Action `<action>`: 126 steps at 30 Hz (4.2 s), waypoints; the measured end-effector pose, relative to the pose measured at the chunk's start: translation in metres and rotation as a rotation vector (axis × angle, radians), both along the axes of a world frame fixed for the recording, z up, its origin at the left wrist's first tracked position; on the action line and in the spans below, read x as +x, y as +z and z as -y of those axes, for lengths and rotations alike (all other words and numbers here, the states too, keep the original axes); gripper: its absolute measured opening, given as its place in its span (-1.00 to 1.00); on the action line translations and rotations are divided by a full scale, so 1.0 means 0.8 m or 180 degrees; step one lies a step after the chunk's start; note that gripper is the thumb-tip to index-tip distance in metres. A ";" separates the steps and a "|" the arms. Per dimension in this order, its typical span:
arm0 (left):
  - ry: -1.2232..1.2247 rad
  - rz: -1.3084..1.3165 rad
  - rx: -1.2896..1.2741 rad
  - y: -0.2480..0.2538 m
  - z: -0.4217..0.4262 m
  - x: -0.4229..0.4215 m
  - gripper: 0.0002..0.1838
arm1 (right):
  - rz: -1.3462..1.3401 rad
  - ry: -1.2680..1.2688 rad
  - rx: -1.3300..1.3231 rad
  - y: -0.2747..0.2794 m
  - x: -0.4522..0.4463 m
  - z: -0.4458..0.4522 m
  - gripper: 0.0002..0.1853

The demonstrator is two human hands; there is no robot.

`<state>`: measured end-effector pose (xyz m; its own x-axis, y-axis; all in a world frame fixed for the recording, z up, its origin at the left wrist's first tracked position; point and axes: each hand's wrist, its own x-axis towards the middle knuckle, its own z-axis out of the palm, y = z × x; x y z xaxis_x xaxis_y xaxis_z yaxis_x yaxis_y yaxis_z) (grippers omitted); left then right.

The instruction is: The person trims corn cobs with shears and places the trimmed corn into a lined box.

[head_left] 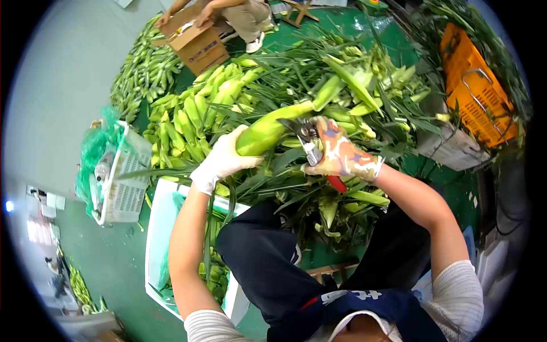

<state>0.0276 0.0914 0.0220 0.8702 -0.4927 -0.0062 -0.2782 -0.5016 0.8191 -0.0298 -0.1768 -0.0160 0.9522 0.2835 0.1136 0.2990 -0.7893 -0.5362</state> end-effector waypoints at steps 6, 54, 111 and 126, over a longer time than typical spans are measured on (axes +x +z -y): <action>-0.0550 -0.0243 0.0957 0.017 0.039 0.029 -0.25 | -0.0407 -0.0076 0.0111 -0.016 -0.003 0.037 -0.34; 0.1204 -0.0075 -0.0049 -0.031 0.113 -0.008 -0.59 | -0.0833 0.0046 0.0473 -0.034 -0.016 0.054 -0.28; 0.1303 -0.2483 -0.4857 -0.041 0.148 -0.033 -0.61 | -0.1342 -0.0493 0.2240 -0.007 -0.038 0.085 -0.57; 0.0870 -0.1480 -0.3539 -0.040 0.155 -0.058 -0.53 | 0.0077 -0.0168 0.1271 0.028 -0.033 0.041 -0.47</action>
